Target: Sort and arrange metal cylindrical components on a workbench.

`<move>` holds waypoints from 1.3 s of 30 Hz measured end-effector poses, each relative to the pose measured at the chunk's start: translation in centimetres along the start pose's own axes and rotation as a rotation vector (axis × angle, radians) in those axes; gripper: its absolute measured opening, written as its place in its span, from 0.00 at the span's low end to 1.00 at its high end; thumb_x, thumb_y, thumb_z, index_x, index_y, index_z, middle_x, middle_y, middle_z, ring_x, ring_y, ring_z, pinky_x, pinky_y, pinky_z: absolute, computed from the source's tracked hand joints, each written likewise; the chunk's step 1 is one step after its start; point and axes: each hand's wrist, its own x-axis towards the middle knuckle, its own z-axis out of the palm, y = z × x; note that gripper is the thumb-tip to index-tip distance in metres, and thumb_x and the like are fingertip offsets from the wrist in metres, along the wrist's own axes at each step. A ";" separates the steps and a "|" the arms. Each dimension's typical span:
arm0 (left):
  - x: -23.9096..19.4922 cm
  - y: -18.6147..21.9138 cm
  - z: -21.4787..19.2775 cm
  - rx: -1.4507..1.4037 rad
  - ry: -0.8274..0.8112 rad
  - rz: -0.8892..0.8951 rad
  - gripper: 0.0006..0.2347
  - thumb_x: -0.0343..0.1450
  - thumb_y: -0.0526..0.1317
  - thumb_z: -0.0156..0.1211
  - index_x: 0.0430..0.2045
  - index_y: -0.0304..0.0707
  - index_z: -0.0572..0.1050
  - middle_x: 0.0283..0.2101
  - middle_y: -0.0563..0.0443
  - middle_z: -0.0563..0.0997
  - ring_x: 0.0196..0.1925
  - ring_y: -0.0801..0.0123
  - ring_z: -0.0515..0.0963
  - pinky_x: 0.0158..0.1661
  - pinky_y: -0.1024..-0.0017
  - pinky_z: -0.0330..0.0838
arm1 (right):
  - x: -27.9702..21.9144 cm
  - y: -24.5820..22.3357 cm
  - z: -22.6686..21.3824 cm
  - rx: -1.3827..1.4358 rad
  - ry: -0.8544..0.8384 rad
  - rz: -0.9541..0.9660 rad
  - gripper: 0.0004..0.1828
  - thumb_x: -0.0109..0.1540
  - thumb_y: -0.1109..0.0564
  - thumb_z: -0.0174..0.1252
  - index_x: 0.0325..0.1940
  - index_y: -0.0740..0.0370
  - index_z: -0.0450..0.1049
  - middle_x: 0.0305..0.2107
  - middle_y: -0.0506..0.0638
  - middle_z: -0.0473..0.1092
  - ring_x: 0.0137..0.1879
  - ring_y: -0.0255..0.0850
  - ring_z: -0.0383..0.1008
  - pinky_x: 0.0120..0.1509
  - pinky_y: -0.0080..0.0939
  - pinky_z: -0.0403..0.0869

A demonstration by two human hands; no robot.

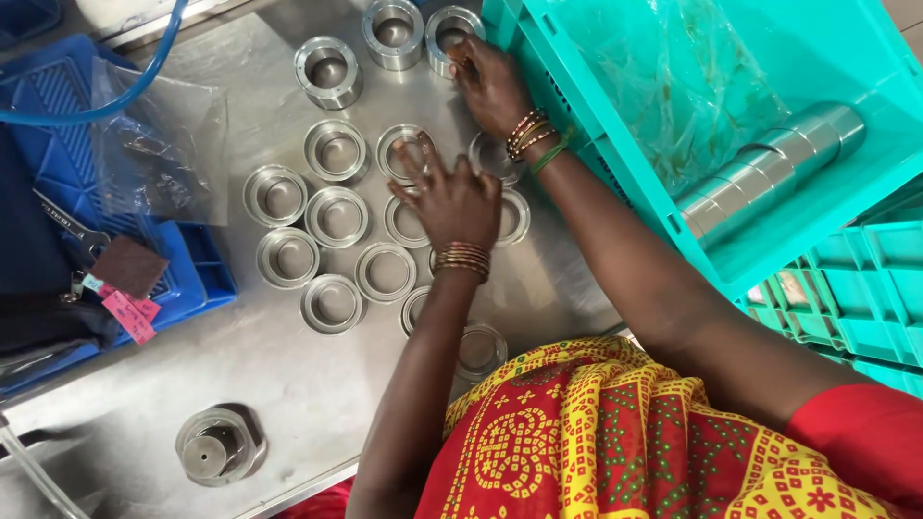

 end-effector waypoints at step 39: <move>-6.3 -7.2 -4.6 0.097 -0.311 0.035 0.29 0.66 0.42 0.52 0.65 0.32 0.66 0.62 0.36 0.73 0.71 0.50 0.63 0.71 0.39 0.37 | -7.7 -8.3 -6.8 0.140 -0.163 0.102 0.09 0.67 0.56 0.64 0.40 0.65 0.75 0.29 0.54 0.74 0.33 0.37 0.72 0.39 0.40 0.71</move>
